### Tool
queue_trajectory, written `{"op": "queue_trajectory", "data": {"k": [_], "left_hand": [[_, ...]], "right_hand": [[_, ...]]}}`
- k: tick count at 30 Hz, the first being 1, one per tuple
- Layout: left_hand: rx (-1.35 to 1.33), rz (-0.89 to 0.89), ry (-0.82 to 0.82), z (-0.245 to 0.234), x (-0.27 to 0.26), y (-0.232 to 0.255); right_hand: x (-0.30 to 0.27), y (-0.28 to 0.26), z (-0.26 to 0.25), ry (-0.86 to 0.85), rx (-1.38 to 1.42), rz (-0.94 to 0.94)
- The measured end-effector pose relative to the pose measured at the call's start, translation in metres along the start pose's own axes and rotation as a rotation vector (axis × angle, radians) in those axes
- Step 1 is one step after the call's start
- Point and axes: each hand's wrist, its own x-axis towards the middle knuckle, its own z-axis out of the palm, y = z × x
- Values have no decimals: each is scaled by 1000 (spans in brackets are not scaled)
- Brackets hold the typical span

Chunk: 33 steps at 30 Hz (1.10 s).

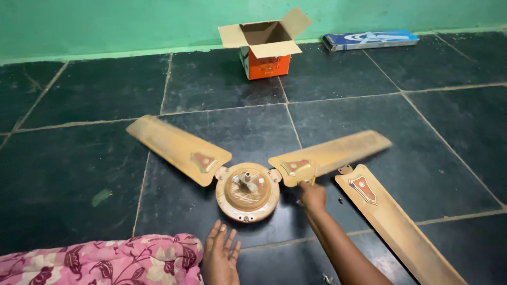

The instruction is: The person uses a screwdriver to remove screws from the ceiling fan hub and detaches two fan blades. The removed blades and screws are placed on the floor beside the fan hub.

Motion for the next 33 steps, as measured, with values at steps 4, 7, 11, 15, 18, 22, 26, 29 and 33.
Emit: {"op": "queue_trajectory", "data": {"k": [4,7,11,15,18,22,26,29,33], "left_hand": [[27,29,-17,5,-5,3],[52,52,-15,7,-6,2],[36,44,-24,9,-7,3],[49,59,-26,8,-9,0],[73,68,5,6,-6,4],[93,108,22,0,-2,5],[148,86,14,3,-4,2],[194,63,14,8,-9,1],[218,62,5,11,-13,-1]], "right_hand": [[-28,1,-24,-143,178,319],[-51,-11,-44,-254,79,248],[-60,-44,-57,-111,-518,-407],[-25,-82,-39,-64,-906,-720],[12,-100,-15,-189,-1199,-810],[56,-103,13,-366,-1410,-490],[69,-83,28,-486,-1276,-442],[65,-81,25,-434,-1340,-404],[50,-85,1,-605,-1578,-501]]}}
